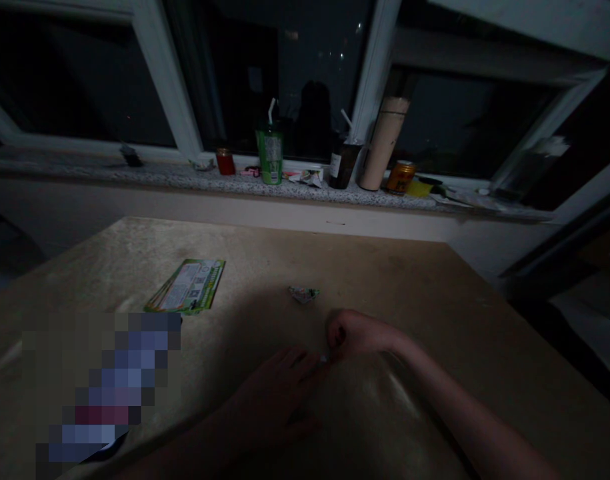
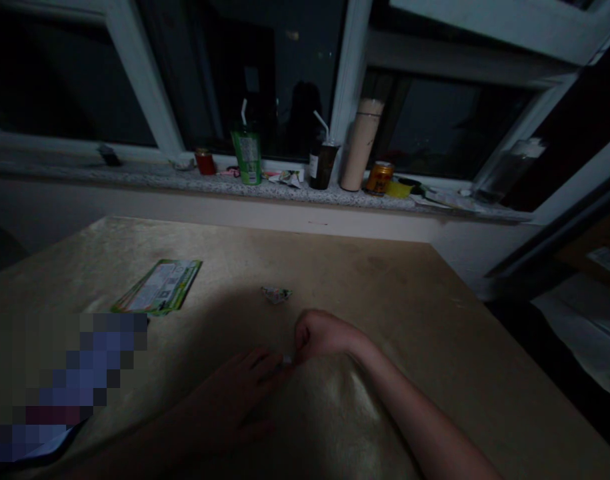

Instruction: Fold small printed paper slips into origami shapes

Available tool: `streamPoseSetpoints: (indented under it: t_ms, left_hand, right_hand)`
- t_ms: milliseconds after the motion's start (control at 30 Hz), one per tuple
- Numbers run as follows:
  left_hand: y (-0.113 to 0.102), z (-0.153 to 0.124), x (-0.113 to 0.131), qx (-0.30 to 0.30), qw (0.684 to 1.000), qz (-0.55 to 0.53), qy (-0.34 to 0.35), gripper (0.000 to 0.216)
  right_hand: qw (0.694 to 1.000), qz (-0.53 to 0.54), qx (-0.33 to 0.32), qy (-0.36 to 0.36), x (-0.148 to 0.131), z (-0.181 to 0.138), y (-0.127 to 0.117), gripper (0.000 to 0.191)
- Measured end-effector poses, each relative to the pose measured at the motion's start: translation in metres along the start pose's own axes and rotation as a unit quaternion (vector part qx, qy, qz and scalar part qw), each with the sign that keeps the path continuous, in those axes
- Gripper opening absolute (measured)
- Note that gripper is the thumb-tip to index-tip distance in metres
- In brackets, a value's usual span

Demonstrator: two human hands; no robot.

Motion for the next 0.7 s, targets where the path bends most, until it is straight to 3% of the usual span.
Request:
streamPoseSetpoints:
  t_ms: [400, 700]
  left_hand:
    - [-0.002, -0.001, 0.001, -0.011, 0.999, 0.030, 0.007, 0.061]
    - [0.002, -0.001, 0.000, -0.002, 0.999, 0.031, 0.008, 0.060]
  right_hand:
    - [0.999, 0.018, -0.021, 0.018, 0.003, 0.002, 0.002, 0.009]
    - [0.997, 0.066, -0.041, -0.016, 0.012, 0.005, 0.004, 0.011]
Point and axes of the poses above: each hand's wrist, its own z-axis towards the middle knuckle, its own y-axis out of the palm, x = y × z, the point moved 3 cm from there along z, towards the middle knuckle, and after that the axes turned 14 degrees about -z, right-handed, at the moved point
